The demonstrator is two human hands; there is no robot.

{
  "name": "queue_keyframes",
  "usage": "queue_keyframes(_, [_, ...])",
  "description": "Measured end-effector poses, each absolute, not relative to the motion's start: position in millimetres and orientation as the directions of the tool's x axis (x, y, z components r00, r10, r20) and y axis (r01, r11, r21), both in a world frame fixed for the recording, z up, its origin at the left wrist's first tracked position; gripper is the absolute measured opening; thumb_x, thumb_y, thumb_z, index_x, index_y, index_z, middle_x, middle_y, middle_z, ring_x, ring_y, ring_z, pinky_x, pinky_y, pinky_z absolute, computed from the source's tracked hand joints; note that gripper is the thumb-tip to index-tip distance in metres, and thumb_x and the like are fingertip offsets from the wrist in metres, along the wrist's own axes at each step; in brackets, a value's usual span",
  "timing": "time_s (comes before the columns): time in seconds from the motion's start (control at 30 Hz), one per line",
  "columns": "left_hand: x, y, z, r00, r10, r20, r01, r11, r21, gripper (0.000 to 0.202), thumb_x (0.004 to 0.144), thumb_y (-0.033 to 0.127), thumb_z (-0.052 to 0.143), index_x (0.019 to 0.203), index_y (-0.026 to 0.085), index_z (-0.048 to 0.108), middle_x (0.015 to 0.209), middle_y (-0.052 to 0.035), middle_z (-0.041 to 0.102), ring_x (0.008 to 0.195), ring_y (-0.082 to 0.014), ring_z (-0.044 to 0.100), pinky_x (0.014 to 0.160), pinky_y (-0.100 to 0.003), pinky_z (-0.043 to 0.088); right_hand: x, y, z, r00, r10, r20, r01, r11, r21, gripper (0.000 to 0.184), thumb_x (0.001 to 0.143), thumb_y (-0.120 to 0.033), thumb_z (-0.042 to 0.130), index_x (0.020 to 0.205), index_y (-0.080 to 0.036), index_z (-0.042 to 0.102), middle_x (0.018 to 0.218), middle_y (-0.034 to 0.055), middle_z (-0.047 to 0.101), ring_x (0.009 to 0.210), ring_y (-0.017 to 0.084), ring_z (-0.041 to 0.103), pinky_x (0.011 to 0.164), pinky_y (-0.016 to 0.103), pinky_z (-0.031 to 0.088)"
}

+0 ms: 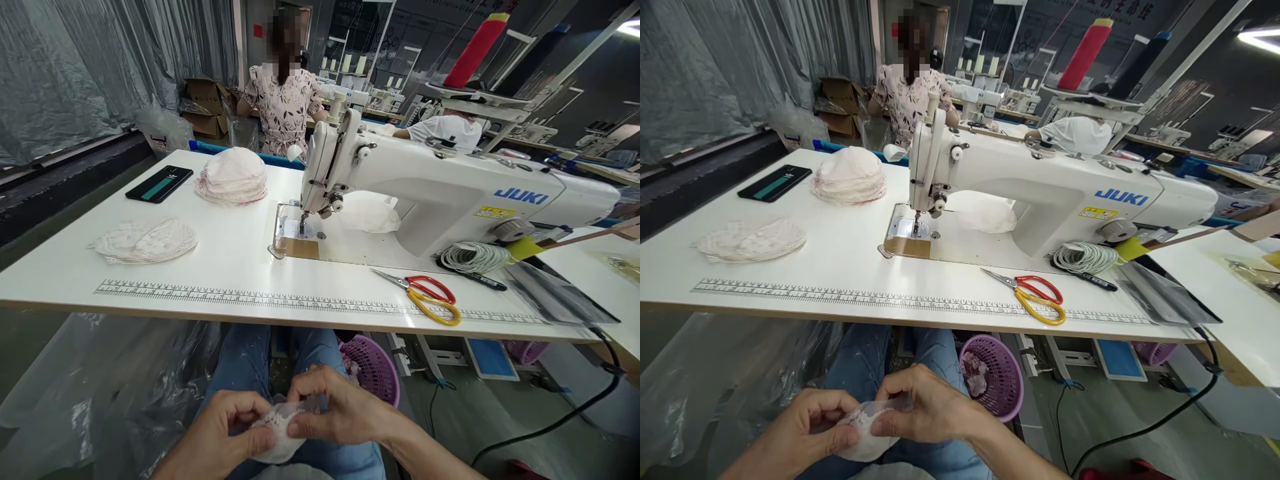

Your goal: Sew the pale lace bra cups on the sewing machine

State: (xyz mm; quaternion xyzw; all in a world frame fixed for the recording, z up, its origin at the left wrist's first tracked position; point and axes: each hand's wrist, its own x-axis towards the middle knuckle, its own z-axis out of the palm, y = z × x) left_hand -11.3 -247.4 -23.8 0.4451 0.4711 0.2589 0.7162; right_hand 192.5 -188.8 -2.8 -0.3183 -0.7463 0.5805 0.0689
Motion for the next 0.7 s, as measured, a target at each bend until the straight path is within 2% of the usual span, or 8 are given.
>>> queue_keyframes(0.1, [-11,-247,-27,0.427,0.794,-0.432,0.024,0.468,0.884,0.04,0.07,0.052,0.07,0.076,0.013,0.07,0.061,0.0002,0.057,0.057,-0.0107,0.044,0.055,-0.02,0.034,193,-187,-5,-0.801,0.535,-0.267,0.374,0.1,-0.922,0.021,0.077,-0.034,0.064,0.081,-0.014,0.067,0.066,-0.0013,0.053,0.065,0.011,0.047,0.058,0.018,0.038])
queue_keyframes(0.27, [-8,-243,-30,0.413,0.796,-0.442,0.017,0.479,0.878,0.045,0.064,0.057,0.072,0.07,0.013,0.072,0.057,-0.0006,0.059,0.054,-0.0113,0.046,0.056,-0.022,0.037,196,-186,-12,-0.821,0.509,-0.259,0.308,0.013,-0.951,0.024,0.076,-0.036,0.065,0.084,-0.013,0.066,0.067,-0.0016,0.053,0.06,0.009,0.045,0.055,0.018,0.037])
queue_keyframes(0.53, [-7,-244,-40,0.369,0.805,-0.464,0.007,0.497,0.868,0.044,0.063,0.056,0.073,0.069,0.012,0.072,0.052,0.0021,0.053,0.05,-0.0084,0.038,0.049,-0.02,0.029,196,-185,-21,-0.817,0.518,-0.254,0.253,-0.074,-0.965,0.027,0.076,-0.039,0.066,0.081,-0.013,0.065,0.07,-0.0007,0.054,0.065,0.01,0.047,0.057,0.018,0.038])
queue_keyframes(0.7, [-10,-246,-44,0.391,0.812,-0.434,-0.049,0.489,0.871,0.036,0.067,0.05,0.073,0.072,0.015,0.075,0.063,-0.0017,0.063,0.061,-0.0125,0.05,0.06,-0.021,0.039,199,-183,-23,-0.823,0.512,-0.246,0.226,-0.102,-0.969,0.022,0.076,-0.033,0.067,0.08,-0.012,0.064,0.069,-0.0012,0.053,0.064,0.009,0.045,0.057,0.019,0.037])
